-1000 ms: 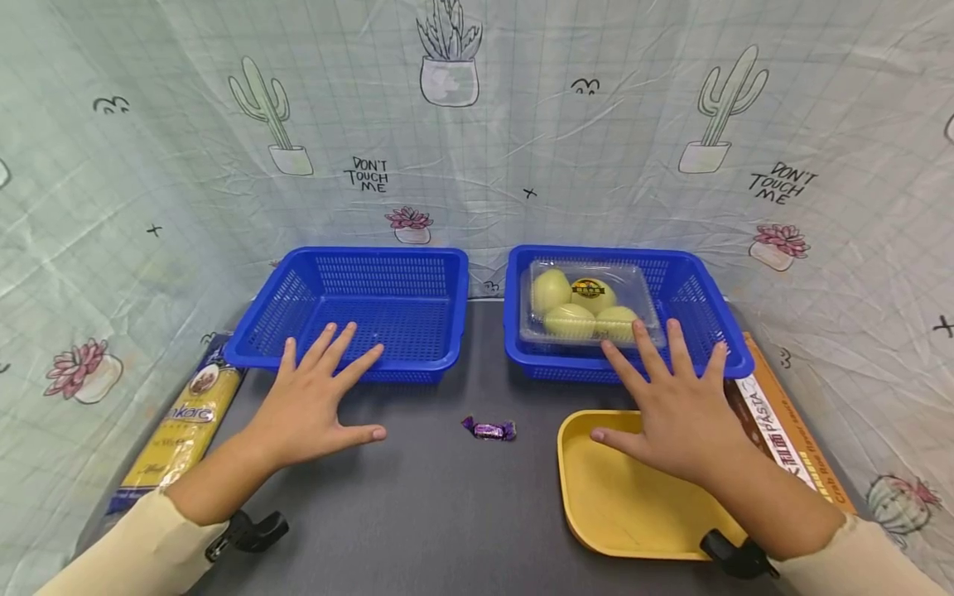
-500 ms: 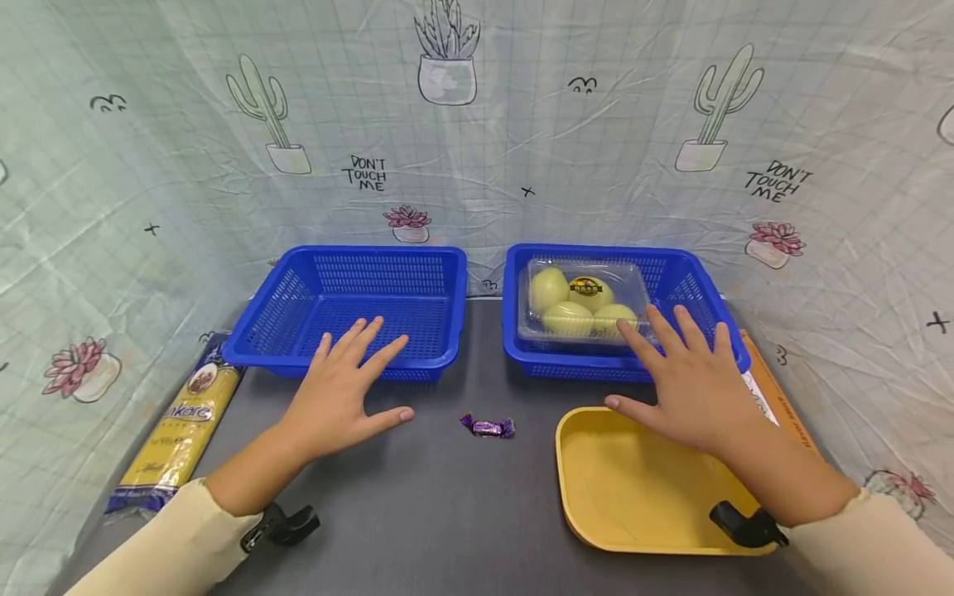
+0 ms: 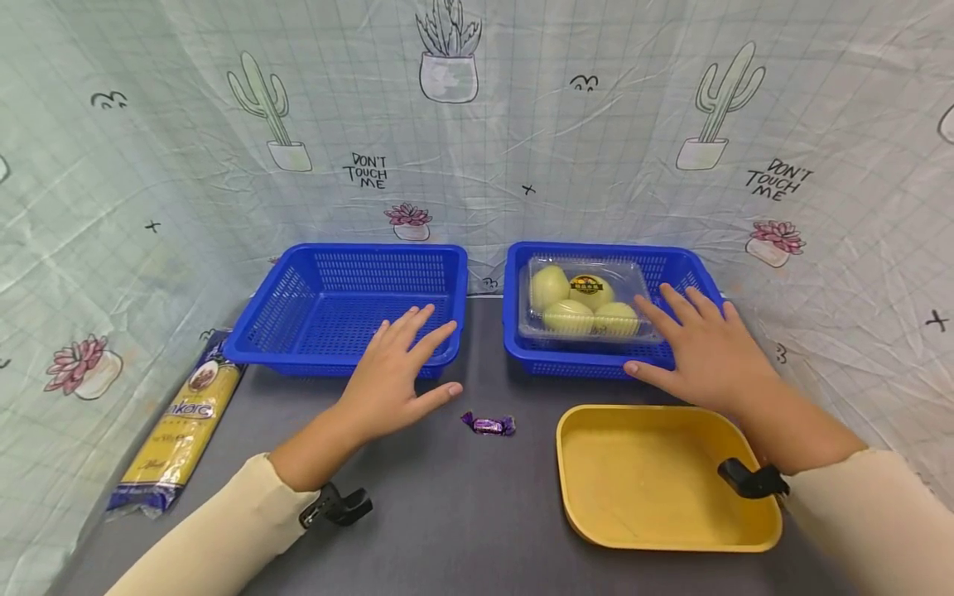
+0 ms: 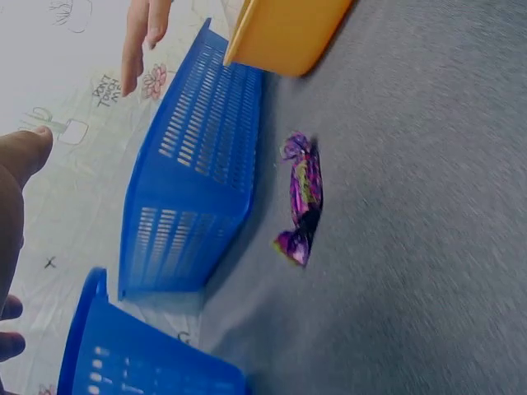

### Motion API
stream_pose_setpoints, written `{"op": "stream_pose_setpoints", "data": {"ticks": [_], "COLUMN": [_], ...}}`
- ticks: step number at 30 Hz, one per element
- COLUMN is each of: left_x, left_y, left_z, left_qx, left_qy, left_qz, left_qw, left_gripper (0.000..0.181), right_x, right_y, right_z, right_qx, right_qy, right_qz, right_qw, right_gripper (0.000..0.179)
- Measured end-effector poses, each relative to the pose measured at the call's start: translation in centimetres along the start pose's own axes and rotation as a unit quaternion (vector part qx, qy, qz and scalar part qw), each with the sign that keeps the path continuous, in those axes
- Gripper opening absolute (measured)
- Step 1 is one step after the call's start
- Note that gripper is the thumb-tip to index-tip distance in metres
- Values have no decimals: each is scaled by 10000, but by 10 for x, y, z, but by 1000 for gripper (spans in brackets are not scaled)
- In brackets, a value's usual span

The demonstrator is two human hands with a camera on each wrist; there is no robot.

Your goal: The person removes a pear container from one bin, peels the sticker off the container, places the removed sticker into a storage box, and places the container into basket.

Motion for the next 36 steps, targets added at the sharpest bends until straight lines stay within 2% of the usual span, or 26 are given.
{"op": "stream_pose_setpoints", "data": {"ticks": [8,22,30,36], "left_x": [-17,-49,-68,-75], "left_y": [-9,-27,-40,-56], "left_z": [-11,-22,-37,-50], "left_qx": [359,964,1334,1504], "left_qy": [115,90,259,302], "left_qz": [-59,-130,-29,-35], "left_qw": [9993,9952,9907,9882], "left_gripper": [77,71,68,65], "right_x": [-13,-39,-55,-69], "right_y": [0,0,-3,-6], "right_z": [-20,-48,-60,-71], "right_qx": [-53,-683,-1286,-1651], "right_qy": [137,215,96,-56], "right_qz": [17,369,665,838], "right_qw": [9999,9967,9894,9827], "right_gripper": [103,96,98,96]}}
Point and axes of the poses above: each hand's wrist, its own x-axis away from the middle knuckle, its own y-axis out of the back of the hand, z = x × y, the point moved 1 cm from there along -x, towards the middle knuckle, and after that the axes turned 7 degrees about x, right-handed, at the moved point
